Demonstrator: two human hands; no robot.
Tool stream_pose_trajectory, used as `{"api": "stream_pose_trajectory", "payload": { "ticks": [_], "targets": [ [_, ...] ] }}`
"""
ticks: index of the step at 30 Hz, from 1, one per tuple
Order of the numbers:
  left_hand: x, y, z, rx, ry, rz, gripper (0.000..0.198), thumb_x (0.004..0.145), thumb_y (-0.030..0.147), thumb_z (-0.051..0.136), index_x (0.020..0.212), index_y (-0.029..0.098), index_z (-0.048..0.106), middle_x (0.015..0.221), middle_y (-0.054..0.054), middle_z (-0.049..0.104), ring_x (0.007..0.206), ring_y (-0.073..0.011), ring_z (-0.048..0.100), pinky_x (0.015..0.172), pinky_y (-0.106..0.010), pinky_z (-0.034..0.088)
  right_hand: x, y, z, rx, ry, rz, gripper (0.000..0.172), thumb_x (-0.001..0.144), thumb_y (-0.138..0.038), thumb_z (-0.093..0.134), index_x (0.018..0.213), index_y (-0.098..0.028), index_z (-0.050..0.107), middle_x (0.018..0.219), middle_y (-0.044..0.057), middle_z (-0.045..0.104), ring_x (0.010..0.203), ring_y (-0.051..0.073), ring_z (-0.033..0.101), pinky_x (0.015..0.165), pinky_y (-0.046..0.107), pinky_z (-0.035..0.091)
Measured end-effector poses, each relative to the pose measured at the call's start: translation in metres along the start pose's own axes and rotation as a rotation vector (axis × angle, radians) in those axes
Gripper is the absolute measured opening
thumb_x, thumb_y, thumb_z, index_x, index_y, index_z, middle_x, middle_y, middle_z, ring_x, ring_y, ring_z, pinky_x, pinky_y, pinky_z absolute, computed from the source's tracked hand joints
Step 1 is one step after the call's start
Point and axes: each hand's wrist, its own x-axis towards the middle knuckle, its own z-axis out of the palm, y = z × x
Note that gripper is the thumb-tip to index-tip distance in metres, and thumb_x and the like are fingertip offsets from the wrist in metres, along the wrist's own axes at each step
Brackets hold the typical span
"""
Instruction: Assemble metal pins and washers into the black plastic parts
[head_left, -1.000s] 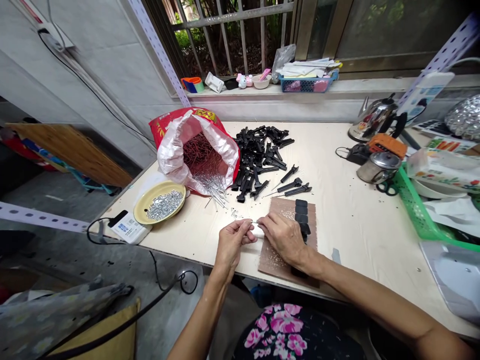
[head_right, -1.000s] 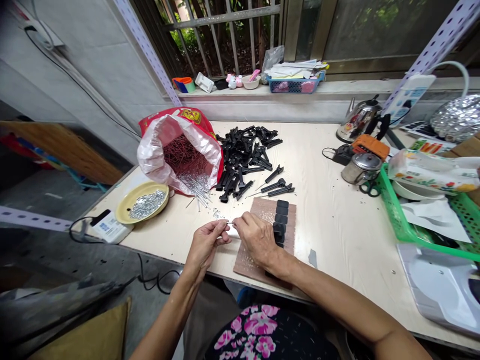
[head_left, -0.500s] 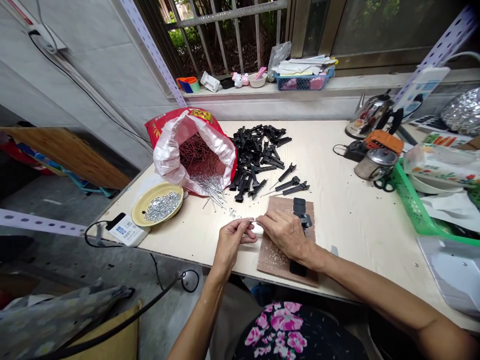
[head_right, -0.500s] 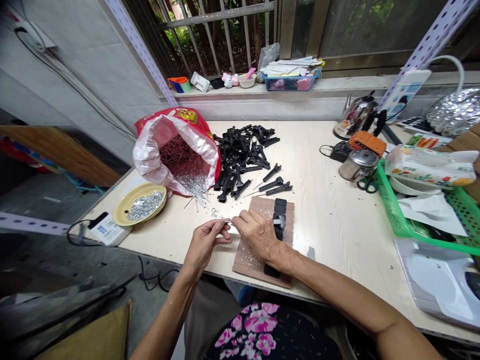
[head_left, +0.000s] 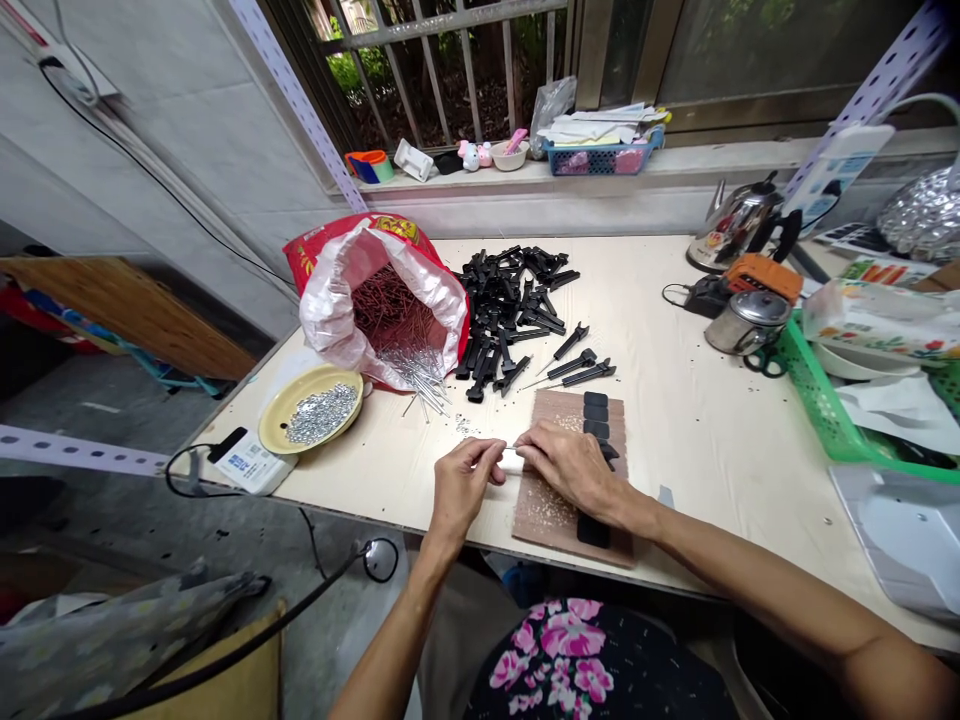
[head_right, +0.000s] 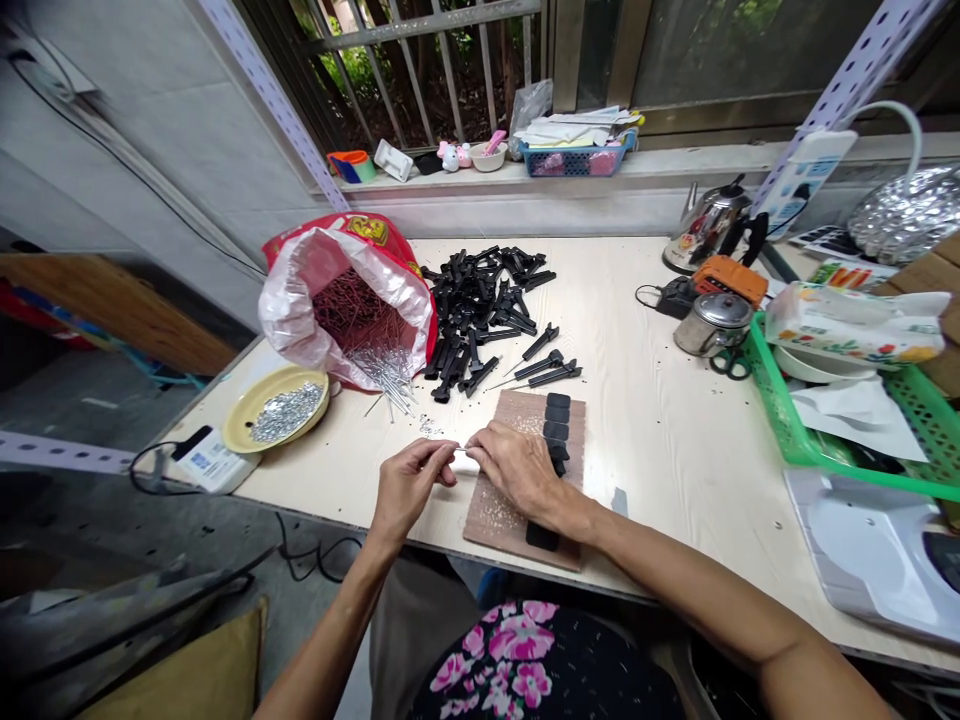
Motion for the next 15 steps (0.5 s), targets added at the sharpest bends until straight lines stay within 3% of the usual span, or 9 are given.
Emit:
{"api": "stream_pose_trajectory", "payload": {
  "ticks": [5, 9, 15],
  "targets": [
    [0.005, -0.005, 0.004, -0.245, -0.063, -0.200, 0.028, 0.073, 0.040, 0.067, 0.081, 0.014, 0.069, 0.061, -0.001, 0.062, 0.048, -0.0093, 0.055, 0.051, -0.021, 0.046, -0.002, 0.003, 0.004, 0.006, 0.074, -0.005, 0.014, 0.092, -0.027, 0.048, 0.094, -0.020, 0.060, 0.088, 0.001, 0.062, 0.077, 0.012, 0.057, 0.064, 0.023, 0.037],
    [0.010, -0.009, 0.009, -0.335, -0.071, -0.280, 0.030, 0.069, 0.041, 0.071, 0.072, 0.012, 0.066, 0.057, 0.001, 0.059, 0.040, -0.0060, 0.047, 0.042, -0.020, 0.042, -0.004, 0.004, 0.008, -0.208, 0.151, -0.123, 0.020, 0.094, -0.023, 0.044, 0.087, -0.019, 0.062, 0.082, 0.003, 0.062, 0.077, 0.015, 0.053, 0.068, 0.028, 0.034],
    [0.011, -0.011, 0.013, -0.301, -0.079, -0.288, 0.033, 0.070, 0.044, 0.069, 0.068, 0.012, 0.063, 0.050, 0.002, 0.056, 0.037, -0.0065, 0.044, 0.040, -0.020, 0.038, -0.005, 0.006, 0.005, -0.432, 0.135, -0.242, 0.021, 0.094, -0.020, 0.042, 0.089, -0.020, 0.062, 0.078, 0.003, 0.061, 0.075, 0.017, 0.047, 0.066, 0.032, 0.029]
  ]
}}
